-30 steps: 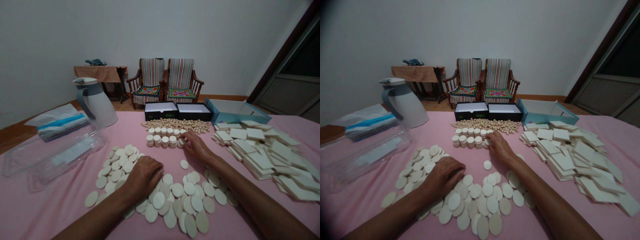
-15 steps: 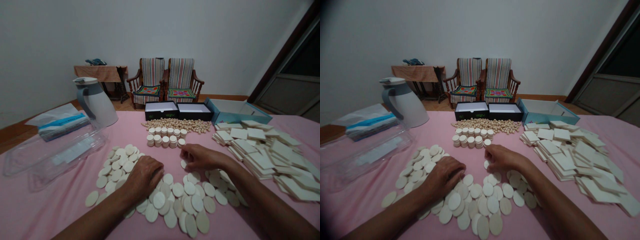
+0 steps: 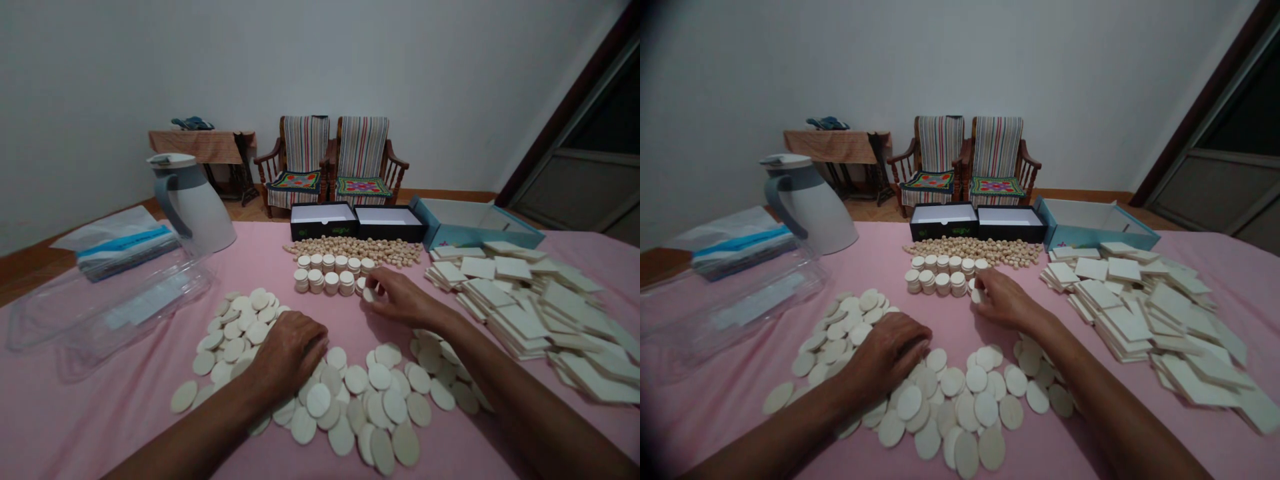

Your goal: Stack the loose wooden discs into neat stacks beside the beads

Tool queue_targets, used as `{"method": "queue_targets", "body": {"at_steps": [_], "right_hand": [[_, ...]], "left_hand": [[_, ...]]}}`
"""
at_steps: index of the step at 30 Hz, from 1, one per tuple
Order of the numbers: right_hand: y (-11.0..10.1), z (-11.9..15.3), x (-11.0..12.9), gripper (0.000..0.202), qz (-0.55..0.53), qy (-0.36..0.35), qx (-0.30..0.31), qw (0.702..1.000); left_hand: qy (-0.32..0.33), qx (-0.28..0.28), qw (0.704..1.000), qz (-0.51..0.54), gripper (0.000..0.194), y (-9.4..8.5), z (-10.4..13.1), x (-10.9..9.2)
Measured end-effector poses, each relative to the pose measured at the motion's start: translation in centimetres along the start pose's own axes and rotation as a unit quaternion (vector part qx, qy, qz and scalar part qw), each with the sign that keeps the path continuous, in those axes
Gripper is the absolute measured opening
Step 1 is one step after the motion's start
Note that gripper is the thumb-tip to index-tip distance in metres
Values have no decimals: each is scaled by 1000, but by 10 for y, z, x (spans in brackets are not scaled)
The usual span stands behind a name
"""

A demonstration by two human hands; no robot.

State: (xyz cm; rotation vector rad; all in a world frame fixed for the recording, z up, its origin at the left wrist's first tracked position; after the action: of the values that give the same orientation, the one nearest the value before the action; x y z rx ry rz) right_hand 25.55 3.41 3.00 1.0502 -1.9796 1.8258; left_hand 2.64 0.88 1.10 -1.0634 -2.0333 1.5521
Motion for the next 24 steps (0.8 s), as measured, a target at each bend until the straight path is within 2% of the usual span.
{"method": "queue_targets", "body": {"at_steps": [3, 6, 14, 19, 24], "right_hand": [[1, -6, -8, 11, 2, -29, -88, 996], [5, -8, -15, 15, 1, -46, -121, 992], [9, -8, -20, 20, -14, -68, -125, 990], [12, -9, -23, 20, -27, -55, -122, 991], [-1, -8, -13, 15, -36, -17, -134, 990]], "left_hand": [[-2, -3, 1000, 2, 15, 0, -1, 0], [-1, -6, 1000, 4, 15, 0, -1, 1], [2, -13, 1000, 2, 16, 2, 1, 2], [5, -10, 1000, 2, 16, 2, 1, 1], [-1, -8, 1000, 4, 15, 1, 0, 2]]}}
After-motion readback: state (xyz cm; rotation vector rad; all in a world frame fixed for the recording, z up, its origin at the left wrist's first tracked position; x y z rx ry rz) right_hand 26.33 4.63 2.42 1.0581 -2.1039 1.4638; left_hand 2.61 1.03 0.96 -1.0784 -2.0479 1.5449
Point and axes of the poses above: each hand's wrist, its own z-axis away from the middle knuckle, its own y-axis out of the palm, x = y × z, the point moved 3 cm from there along -z, towards the middle knuckle, and after that the axes turned 13 degrees about -z, right-handed, at the moved point
